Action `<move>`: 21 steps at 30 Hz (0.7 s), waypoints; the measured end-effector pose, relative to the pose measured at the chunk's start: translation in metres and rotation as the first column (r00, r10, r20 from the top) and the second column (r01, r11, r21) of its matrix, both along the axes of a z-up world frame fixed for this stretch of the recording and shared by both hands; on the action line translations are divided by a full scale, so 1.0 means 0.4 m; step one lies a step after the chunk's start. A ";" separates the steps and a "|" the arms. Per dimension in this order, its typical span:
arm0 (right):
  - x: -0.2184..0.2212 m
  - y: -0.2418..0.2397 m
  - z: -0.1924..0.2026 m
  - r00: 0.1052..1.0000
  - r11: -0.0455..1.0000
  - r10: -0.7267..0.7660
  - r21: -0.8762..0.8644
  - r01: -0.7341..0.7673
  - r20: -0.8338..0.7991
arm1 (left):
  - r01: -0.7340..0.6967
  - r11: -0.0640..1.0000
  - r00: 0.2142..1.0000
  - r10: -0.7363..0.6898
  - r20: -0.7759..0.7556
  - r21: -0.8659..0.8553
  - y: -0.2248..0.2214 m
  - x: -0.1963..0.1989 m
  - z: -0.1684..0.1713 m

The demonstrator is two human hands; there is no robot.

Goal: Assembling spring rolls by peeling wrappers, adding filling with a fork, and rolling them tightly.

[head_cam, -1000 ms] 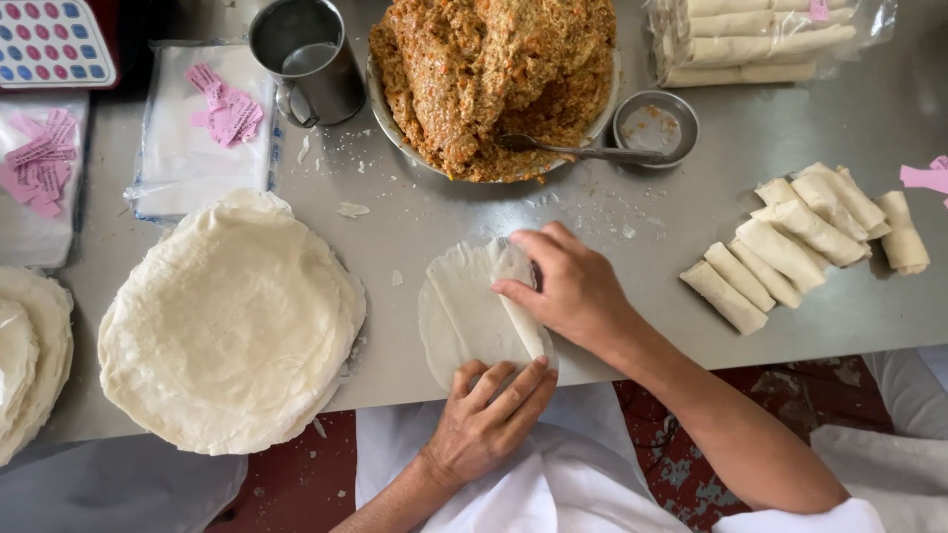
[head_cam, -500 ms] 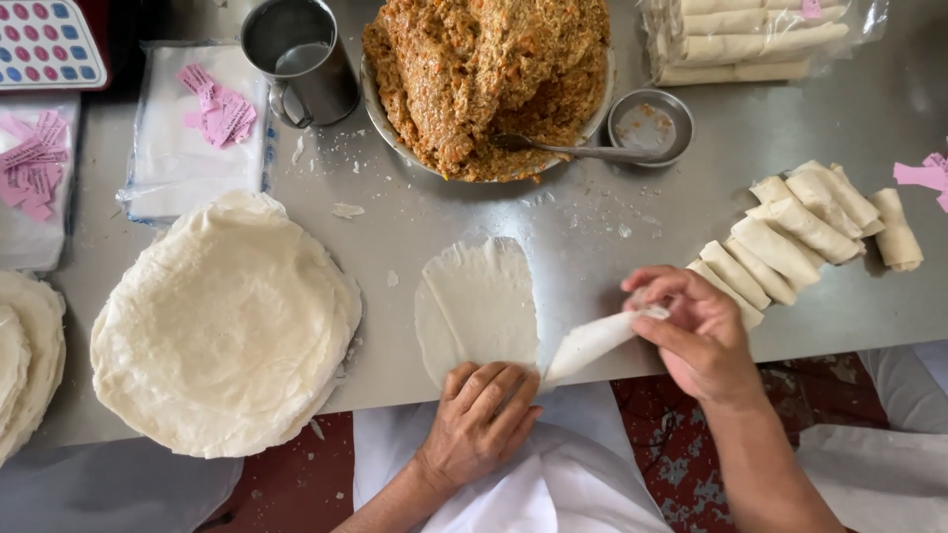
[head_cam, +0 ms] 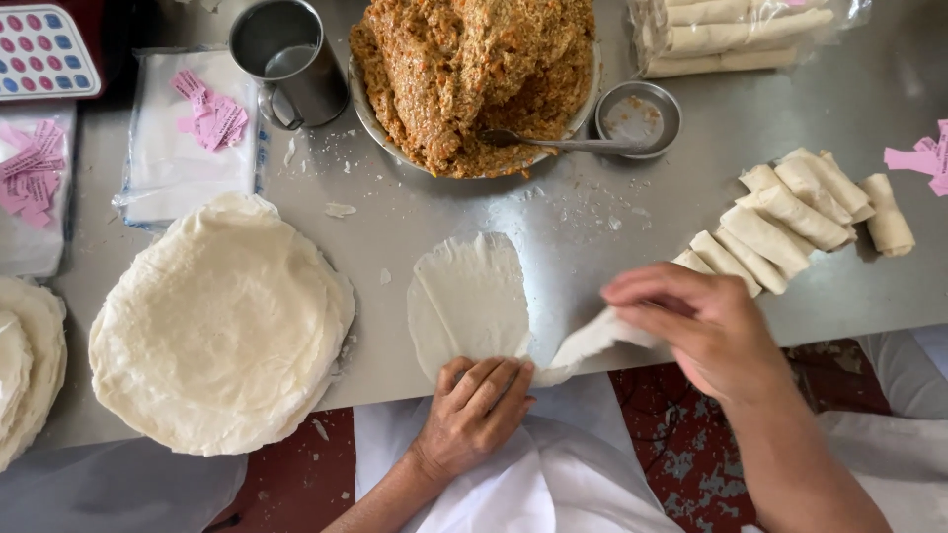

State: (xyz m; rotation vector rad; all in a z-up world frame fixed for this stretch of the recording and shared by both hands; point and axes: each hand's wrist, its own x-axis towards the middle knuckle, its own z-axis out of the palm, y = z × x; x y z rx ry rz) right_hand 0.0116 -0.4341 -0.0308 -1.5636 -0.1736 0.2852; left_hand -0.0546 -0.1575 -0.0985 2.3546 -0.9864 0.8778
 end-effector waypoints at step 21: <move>0.071 0.198 -0.088 0.794 0.876 0.215 -0.471 0.100 0.568 | -0.019 1.000 0.999 0.020 -0.048 0.013 -0.008 -0.005 0.044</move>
